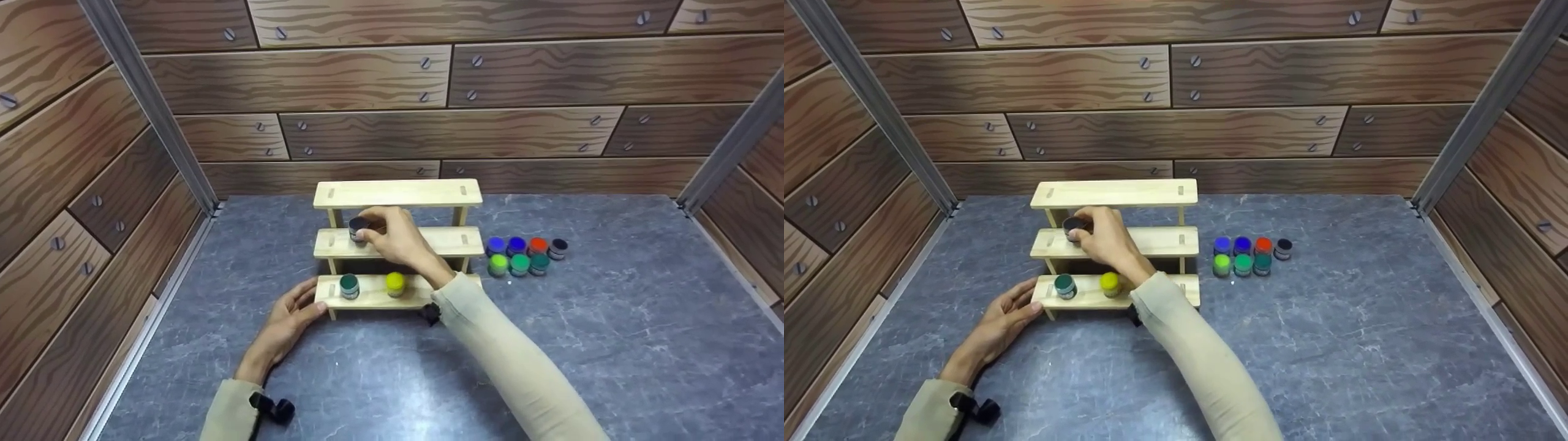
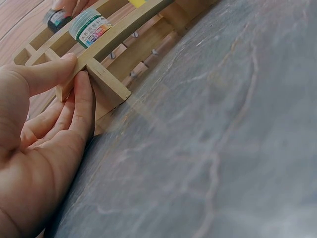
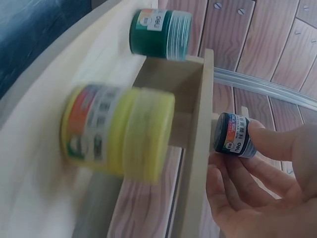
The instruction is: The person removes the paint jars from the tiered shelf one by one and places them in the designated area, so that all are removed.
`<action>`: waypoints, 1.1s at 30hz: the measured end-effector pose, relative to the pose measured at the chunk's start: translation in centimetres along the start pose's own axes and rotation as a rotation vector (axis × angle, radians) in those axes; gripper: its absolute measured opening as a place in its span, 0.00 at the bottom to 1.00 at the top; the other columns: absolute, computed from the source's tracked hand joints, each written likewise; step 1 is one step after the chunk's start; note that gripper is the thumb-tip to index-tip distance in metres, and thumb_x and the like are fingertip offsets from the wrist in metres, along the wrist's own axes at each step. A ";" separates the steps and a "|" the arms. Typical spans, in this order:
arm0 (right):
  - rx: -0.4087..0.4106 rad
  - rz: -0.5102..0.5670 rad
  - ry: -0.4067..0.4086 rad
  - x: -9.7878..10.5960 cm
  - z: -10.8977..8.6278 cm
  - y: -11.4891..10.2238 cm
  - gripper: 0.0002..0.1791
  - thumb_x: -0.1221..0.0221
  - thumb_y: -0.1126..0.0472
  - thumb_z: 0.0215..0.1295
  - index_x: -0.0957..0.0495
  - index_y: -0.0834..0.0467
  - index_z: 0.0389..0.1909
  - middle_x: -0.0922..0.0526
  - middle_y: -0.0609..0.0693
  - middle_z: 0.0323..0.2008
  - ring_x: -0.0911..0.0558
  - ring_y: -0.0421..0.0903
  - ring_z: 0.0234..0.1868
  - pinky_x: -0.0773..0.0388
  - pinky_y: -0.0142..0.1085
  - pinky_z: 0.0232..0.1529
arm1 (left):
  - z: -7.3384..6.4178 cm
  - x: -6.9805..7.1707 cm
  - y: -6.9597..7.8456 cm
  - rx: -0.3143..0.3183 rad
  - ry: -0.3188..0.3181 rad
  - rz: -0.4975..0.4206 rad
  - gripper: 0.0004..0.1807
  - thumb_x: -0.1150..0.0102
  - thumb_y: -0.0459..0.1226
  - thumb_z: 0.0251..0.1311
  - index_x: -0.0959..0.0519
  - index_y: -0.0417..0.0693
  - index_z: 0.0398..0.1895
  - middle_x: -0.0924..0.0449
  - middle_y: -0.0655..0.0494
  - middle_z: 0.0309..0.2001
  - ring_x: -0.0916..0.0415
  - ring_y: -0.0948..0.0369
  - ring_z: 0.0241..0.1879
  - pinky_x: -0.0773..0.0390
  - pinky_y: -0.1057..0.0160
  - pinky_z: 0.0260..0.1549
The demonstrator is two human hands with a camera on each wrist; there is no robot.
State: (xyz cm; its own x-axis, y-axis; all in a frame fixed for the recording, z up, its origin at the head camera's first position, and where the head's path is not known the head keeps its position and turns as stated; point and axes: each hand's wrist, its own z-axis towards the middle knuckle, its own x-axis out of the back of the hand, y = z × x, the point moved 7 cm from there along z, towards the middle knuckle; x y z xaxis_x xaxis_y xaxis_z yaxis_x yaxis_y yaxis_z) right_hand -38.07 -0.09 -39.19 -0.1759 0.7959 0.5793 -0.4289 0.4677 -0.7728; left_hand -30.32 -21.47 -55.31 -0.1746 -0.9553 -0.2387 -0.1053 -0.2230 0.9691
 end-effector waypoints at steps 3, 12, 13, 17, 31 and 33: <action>0.004 -0.004 -0.001 0.8 -0.6 0.1 0.18 0.31 0.63 0.72 0.15 0.64 0.59 0.10 0.60 0.53 0.10 0.52 0.47 0.12 0.39 0.50 | 0.0 -0.1 -0.1 0.003 -0.011 0.003 0.42 0.38 0.26 0.71 0.47 0.32 0.83 0.44 0.31 0.81 0.27 0.53 0.70 0.21 0.65 0.65; 0.007 0.012 0.024 4.0 -1.9 0.9 0.18 0.32 0.63 0.72 0.15 0.65 0.60 0.11 0.63 0.55 0.11 0.55 0.51 0.13 0.43 0.57 | -0.2 -0.1 -0.2 0.001 -0.013 0.006 0.42 0.38 0.27 0.72 0.46 0.35 0.84 0.44 0.33 0.81 0.28 0.51 0.71 0.21 0.64 0.65; 0.006 0.012 0.033 4.4 -2.0 1.0 0.19 0.31 0.63 0.71 0.15 0.65 0.59 0.11 0.63 0.55 0.11 0.56 0.51 0.13 0.43 0.57 | -0.2 -0.1 -0.1 0.000 -0.012 0.007 0.42 0.38 0.27 0.72 0.46 0.35 0.84 0.43 0.33 0.81 0.28 0.51 0.71 0.21 0.63 0.66; 0.002 0.019 0.072 5.9 -2.7 1.4 0.19 0.30 0.64 0.70 0.15 0.65 0.58 0.11 0.63 0.53 0.10 0.56 0.49 0.12 0.44 0.56 | -0.2 -0.2 0.0 0.000 -0.010 0.010 0.42 0.37 0.28 0.72 0.46 0.36 0.84 0.43 0.33 0.81 0.29 0.49 0.72 0.21 0.62 0.66; -0.048 0.002 0.138 10.5 -5.2 3.2 0.20 0.29 0.63 0.68 0.15 0.65 0.59 0.11 0.63 0.53 0.10 0.57 0.49 0.12 0.47 0.56 | 0.0 -0.1 0.0 0.000 -0.006 0.013 0.42 0.38 0.26 0.71 0.47 0.33 0.83 0.44 0.32 0.81 0.28 0.51 0.71 0.21 0.64 0.65; -0.052 -0.003 0.143 11.2 -5.5 3.5 0.20 0.29 0.62 0.68 0.15 0.65 0.59 0.11 0.63 0.53 0.10 0.58 0.50 0.13 0.47 0.57 | -0.1 -0.1 0.0 0.005 -0.008 0.019 0.42 0.38 0.27 0.71 0.47 0.33 0.84 0.44 0.32 0.81 0.29 0.51 0.71 0.21 0.65 0.65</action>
State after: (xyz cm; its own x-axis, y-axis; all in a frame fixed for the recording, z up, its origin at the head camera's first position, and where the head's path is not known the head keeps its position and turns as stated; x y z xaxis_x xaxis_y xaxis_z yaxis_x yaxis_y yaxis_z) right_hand -36.68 12.57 -36.85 -0.0449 0.8393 0.5419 -0.3821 0.4868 -0.7855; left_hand -30.24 -21.35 -55.26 -0.1848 -0.9578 -0.2204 -0.1066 -0.2034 0.9733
